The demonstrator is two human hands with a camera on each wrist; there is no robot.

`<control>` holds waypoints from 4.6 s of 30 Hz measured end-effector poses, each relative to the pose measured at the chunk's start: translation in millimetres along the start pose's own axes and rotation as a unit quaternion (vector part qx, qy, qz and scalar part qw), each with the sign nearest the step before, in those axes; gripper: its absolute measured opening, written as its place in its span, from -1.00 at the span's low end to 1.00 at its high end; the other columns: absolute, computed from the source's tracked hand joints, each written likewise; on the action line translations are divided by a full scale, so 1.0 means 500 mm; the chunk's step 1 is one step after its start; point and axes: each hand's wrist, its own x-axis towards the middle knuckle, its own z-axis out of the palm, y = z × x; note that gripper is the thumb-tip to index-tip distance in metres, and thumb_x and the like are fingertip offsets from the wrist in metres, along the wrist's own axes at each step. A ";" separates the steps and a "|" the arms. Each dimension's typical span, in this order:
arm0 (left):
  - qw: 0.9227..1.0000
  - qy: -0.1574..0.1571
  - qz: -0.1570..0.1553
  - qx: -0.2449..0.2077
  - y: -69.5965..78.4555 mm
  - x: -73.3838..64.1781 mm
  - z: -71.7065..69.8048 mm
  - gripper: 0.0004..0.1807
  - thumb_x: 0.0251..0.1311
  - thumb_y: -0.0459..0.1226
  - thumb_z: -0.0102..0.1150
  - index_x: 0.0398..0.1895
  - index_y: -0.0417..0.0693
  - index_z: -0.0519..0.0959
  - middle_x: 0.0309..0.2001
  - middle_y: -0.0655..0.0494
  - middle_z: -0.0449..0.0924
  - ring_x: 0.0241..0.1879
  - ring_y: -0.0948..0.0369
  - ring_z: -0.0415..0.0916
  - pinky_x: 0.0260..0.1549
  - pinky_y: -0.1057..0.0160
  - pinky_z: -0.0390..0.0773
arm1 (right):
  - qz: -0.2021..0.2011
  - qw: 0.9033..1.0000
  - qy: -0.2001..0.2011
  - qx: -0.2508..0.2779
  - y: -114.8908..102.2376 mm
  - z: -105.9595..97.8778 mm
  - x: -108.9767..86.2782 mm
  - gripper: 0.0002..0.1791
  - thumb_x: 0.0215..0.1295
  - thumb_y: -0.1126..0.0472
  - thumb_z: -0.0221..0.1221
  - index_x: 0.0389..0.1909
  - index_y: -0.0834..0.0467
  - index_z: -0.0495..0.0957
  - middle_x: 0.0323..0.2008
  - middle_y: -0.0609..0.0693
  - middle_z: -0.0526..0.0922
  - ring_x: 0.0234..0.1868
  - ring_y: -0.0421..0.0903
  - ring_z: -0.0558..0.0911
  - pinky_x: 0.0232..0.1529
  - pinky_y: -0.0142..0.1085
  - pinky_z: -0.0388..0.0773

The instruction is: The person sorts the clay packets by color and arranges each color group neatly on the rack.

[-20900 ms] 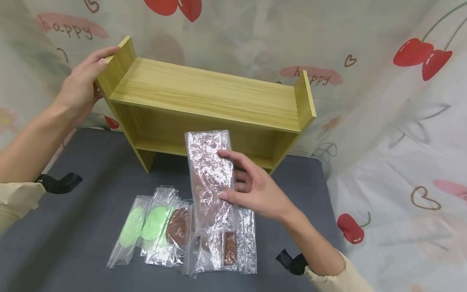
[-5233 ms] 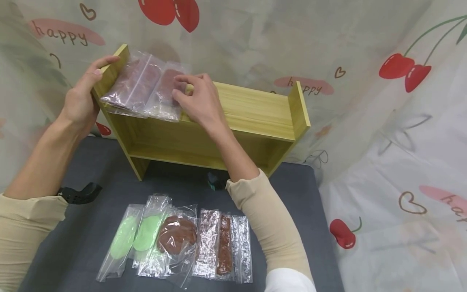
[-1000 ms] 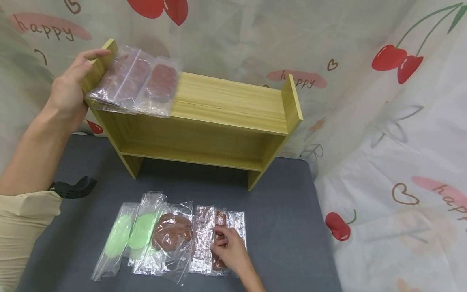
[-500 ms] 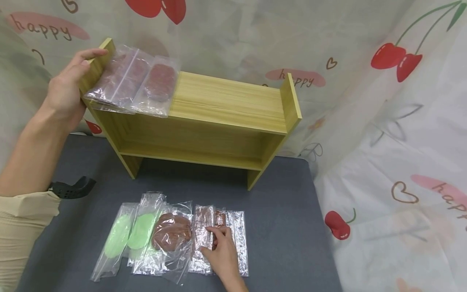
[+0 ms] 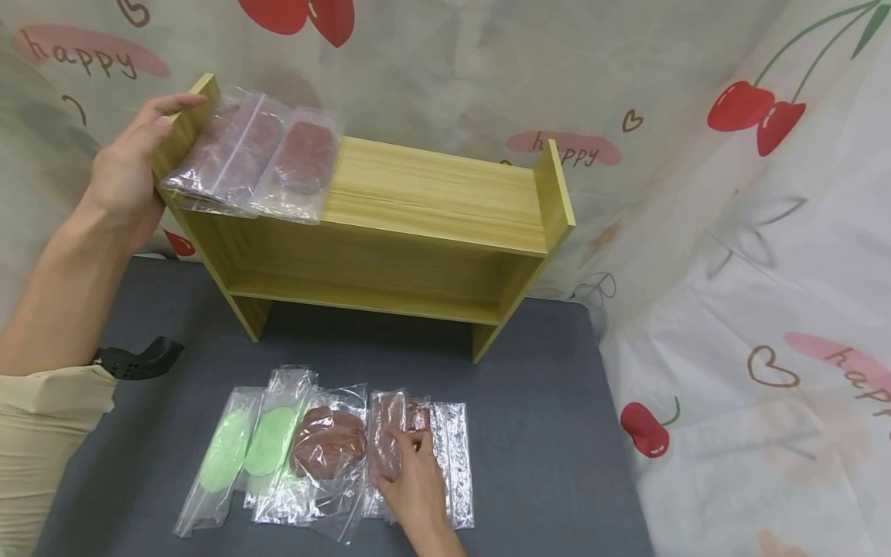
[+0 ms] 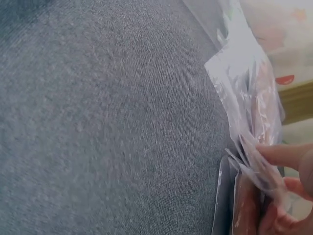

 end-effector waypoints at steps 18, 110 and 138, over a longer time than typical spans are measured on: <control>1.000 0.004 -0.002 0.008 -0.001 0.001 -0.007 -0.55 0.55 -0.14 -0.40 0.36 0.17 0.38 0.50 0.29 -0.04 0.42 0.30 -0.17 0.36 0.29 -0.12 | 0.041 0.971 -0.086 0.219 0.005 -0.046 0.036 -0.22 -0.04 0.29 0.48 0.28 -0.08 0.48 -0.64 -0.17 0.30 -0.67 -0.32 0.28 -0.69 -0.43 0.30; 0.998 0.005 0.014 0.069 -0.005 0.002 -0.003 -0.52 0.55 -0.12 -0.48 0.39 0.21 0.33 0.54 0.31 -0.09 0.43 0.34 -0.22 0.39 0.26 -0.24 | -0.145 0.920 -0.103 0.350 -0.302 -0.516 0.333 -0.32 0.23 0.38 0.33 0.35 0.10 0.33 0.32 -0.01 0.35 -0.21 -0.01 0.60 -0.28 -0.30 0.60; 0.993 0.004 0.006 0.120 -0.002 0.003 -0.009 -0.50 0.53 -0.11 -0.49 0.44 0.26 0.26 0.55 0.34 -0.13 0.46 0.32 -0.23 0.42 0.16 -0.28 | -0.051 0.953 -0.043 0.295 -0.358 -0.505 0.483 -0.37 0.16 0.23 0.41 0.28 0.03 0.45 0.06 0.08 0.60 -0.13 -0.06 0.60 -0.34 -0.34 0.52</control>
